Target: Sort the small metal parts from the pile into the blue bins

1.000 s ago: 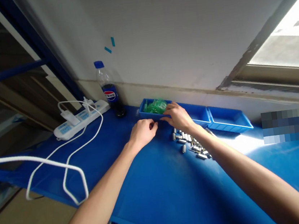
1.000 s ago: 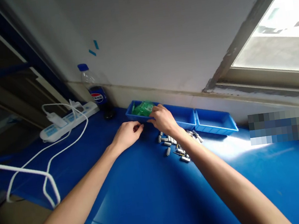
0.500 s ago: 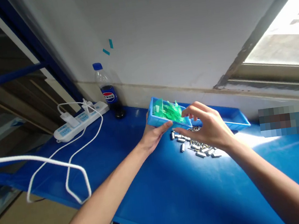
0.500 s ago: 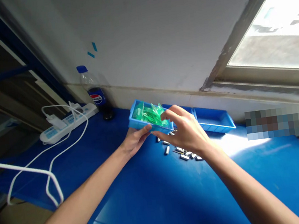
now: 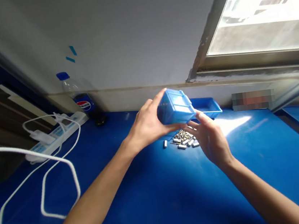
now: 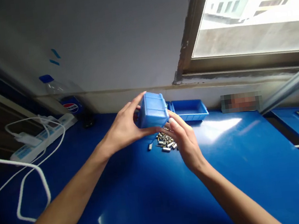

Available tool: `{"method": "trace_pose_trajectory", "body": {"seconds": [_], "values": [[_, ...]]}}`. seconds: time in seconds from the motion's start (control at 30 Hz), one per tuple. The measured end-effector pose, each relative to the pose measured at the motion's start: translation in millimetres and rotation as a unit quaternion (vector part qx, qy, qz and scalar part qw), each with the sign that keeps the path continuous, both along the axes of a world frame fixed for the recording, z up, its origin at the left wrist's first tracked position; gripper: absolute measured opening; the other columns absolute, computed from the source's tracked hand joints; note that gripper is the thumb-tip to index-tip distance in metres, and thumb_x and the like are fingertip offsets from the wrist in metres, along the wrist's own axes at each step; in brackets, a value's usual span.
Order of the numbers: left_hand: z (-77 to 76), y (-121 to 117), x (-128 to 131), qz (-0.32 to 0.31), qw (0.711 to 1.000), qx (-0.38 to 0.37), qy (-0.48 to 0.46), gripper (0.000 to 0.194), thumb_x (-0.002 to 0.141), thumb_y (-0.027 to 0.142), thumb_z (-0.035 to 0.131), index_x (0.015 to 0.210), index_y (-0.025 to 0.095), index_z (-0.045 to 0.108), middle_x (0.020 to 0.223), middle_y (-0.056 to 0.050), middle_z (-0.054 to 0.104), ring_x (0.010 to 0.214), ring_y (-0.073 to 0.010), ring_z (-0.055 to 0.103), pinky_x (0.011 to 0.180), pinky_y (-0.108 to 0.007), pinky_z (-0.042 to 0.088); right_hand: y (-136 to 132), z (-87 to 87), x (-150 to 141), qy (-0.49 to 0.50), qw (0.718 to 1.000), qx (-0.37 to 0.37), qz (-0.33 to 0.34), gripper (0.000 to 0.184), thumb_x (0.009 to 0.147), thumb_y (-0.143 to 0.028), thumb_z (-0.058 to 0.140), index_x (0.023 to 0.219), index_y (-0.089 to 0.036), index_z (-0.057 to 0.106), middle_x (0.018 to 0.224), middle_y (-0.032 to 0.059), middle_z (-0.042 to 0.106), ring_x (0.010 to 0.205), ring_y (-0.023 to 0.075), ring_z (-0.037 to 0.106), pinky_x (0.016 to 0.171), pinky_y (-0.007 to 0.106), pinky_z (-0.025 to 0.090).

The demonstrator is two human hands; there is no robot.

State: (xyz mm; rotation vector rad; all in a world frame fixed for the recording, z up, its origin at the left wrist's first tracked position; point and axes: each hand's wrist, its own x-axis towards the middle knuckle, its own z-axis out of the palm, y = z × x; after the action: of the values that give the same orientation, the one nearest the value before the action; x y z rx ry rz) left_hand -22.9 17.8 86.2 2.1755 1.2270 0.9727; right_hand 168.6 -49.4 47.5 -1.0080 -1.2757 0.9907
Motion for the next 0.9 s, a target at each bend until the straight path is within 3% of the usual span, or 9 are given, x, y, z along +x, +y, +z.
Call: {"method": "trace_pose_trajectory", "body": {"seconds": [0.1,0.27,0.37,0.47,0.63,0.77,0.9], "values": [[7.0,3,27,-0.007,0.991,0.001,0.132,0.117,0.067,0.077,0.081,0.164,0.028,0.038,0.130,-0.015,0.064,0.120,-0.0391,0.062,0.105,-0.051,0.051,-6,-20.0,13,0.154,0.987,-0.047,-0.022,0.035,0.096,-0.055,0.058,0.115,-0.029,0.071,0.128,0.0061,0.074,0.118,0.0314,0.072,0.103,0.053,0.058],[-2.6,9,55,-0.035,0.962,0.002,0.269,0.117,0.070,0.079,0.076,0.167,0.028,0.033,0.125,-0.016,0.064,0.122,-0.0413,0.057,0.105,-0.050,0.047,-9,-47.8,28,0.190,0.977,-0.084,-0.038,0.030,0.094,-0.055,0.064,0.106,-0.028,0.072,0.128,0.0057,0.074,0.116,0.0314,0.073,0.107,0.054,0.055],[-5.7,10,55,-0.037,0.958,-0.004,0.285,0.118,0.070,0.077,0.077,0.168,0.031,0.029,0.126,-0.016,0.061,0.122,-0.0409,0.055,0.105,-0.050,0.046,-8,-56.9,38,0.120,0.986,-0.104,-0.047,0.043,0.097,-0.063,0.059,0.112,-0.026,0.075,0.118,0.0076,0.078,0.113,0.0308,0.074,0.110,0.053,0.053],[-6.7,11,52,-0.033,0.962,-0.012,0.272,0.119,0.069,0.076,0.079,0.168,0.031,0.030,0.125,-0.015,0.058,0.121,-0.0401,0.054,0.107,-0.051,0.045,-8,-59.7,46,-0.042,0.989,-0.104,-0.097,0.057,0.101,-0.070,0.047,0.112,-0.023,0.078,0.113,0.0107,0.078,0.109,0.0311,0.073,0.110,0.053,0.051],[-11.9,16,39,-0.019,0.980,-0.038,0.193,0.118,0.069,0.074,0.081,0.168,0.035,0.029,0.126,-0.011,0.054,0.118,-0.0358,0.059,0.110,-0.050,0.047,-9,-59.6,53,-0.292,0.943,-0.034,-0.155,0.062,0.106,-0.065,0.035,0.115,-0.025,0.081,0.125,0.0131,0.067,0.118,0.0302,0.062,0.110,0.054,0.047],[-17.2,24,14,-0.021,0.991,-0.063,0.113,0.117,0.069,0.076,0.081,0.167,0.034,0.032,0.127,-0.011,0.057,0.116,-0.0345,0.064,0.108,-0.048,0.050,-8,-55.8,58,-0.366,0.915,0.018,-0.171,0.054,0.107,-0.059,0.039,0.118,-0.027,0.081,0.143,0.0131,0.058,0.126,0.0312,0.056,0.114,0.058,0.042],[-22.6,29,-15,0.007,0.994,-0.093,0.049,0.110,0.073,0.071,0.081,0.165,0.028,0.038,0.126,-0.013,0.065,0.119,-0.0362,0.064,0.110,-0.051,0.048,-1,-54.9,64,-0.340,0.935,0.012,-0.102,0.051,0.109,-0.055,0.038,0.121,-0.026,0.078,0.127,0.0112,0.074,0.125,0.0314,0.063,0.111,0.056,0.046]]}}
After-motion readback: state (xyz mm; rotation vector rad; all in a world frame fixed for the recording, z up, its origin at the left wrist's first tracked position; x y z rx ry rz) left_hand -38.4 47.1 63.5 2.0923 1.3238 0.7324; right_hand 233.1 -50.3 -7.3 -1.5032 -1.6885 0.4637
